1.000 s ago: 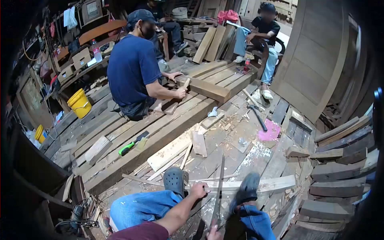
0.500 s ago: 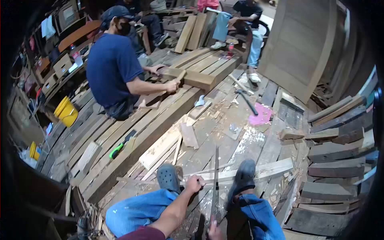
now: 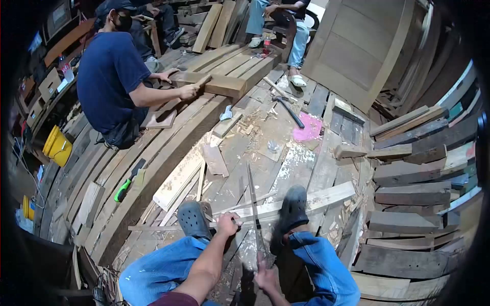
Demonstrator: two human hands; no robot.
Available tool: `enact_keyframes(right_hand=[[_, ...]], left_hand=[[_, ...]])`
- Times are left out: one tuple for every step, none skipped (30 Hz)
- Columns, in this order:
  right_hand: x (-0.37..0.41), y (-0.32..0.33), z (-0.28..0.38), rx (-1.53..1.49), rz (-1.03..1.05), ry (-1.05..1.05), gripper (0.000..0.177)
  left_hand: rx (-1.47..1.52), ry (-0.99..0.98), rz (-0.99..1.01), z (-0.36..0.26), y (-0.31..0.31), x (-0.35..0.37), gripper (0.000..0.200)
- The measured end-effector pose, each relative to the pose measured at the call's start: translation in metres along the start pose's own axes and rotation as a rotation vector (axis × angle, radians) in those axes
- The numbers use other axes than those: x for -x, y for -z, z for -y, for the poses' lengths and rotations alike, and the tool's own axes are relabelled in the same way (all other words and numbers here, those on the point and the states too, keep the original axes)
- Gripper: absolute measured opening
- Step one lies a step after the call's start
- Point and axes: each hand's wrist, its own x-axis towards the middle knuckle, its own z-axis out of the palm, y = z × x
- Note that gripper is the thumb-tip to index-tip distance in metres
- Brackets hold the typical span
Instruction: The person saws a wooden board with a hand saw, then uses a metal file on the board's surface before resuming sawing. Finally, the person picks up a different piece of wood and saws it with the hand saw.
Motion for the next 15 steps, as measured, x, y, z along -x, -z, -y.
enact_keyframes(right_hand=[[0.004,-0.016,-0.024,0.037,-0.055,0.114,0.064],[0.003,-0.023,-0.027,0.030,-0.088,0.183,0.062],[0.002,-0.029,-0.028,0.025,-0.120,0.251,0.061],[-0.003,-0.027,-0.032,-0.008,-0.132,0.271,0.059],[-0.004,-0.023,-0.029,-0.043,-0.143,0.287,0.058],[0.002,-0.022,-0.031,-0.080,-0.148,0.287,0.056],[-0.013,-0.016,-0.027,-0.064,-0.056,0.327,0.060],[-0.015,-0.011,-0.007,-0.057,-0.072,0.241,0.062],[-0.006,-0.008,0.002,-0.041,-0.076,0.133,0.064],[0.002,-0.008,-0.001,-0.078,-0.029,0.061,0.067],[0.012,-0.019,-0.028,-0.228,0.001,0.040,0.068],[0.032,-0.010,-0.018,-0.239,0.011,-0.043,0.066],[0.021,-0.016,-0.032,-0.149,0.024,0.027,0.063],[0.018,-0.015,-0.049,-0.199,0.017,0.074,0.063],[0.017,-0.003,-0.012,-0.250,0.009,0.114,0.063]], left_hand=[[-0.008,0.014,0.011,-0.001,-0.001,0.001,0.032],[-0.020,0.026,0.019,-0.002,0.002,0.000,0.033],[-0.052,0.004,-0.016,-0.007,0.009,0.001,0.030],[-0.073,-0.013,-0.052,-0.013,0.010,0.005,0.027],[-0.096,-0.029,-0.084,-0.018,0.009,0.007,0.024],[-0.003,-0.060,-0.081,-0.017,0.008,0.008,0.020],[0.089,-0.081,-0.072,-0.014,0.010,0.005,0.016],[0.182,-0.092,-0.059,-0.009,0.009,0.001,0.012],[0.124,-0.051,-0.045,0.011,-0.012,-0.011,0.010],[0.070,-0.017,0.005,-0.005,0.006,-0.006,0.015],[0.126,-0.106,-0.061,0.010,-0.006,-0.009,0.016],[0.076,-0.062,-0.097,0.012,-0.014,-0.010,0.016],[0.057,-0.044,-0.112,-0.004,-0.001,-0.001,0.015],[0.106,-0.080,-0.121,0.006,-0.010,-0.007,0.017],[0.125,-0.007,-0.007,0.002,-0.005,-0.008,0.020]])
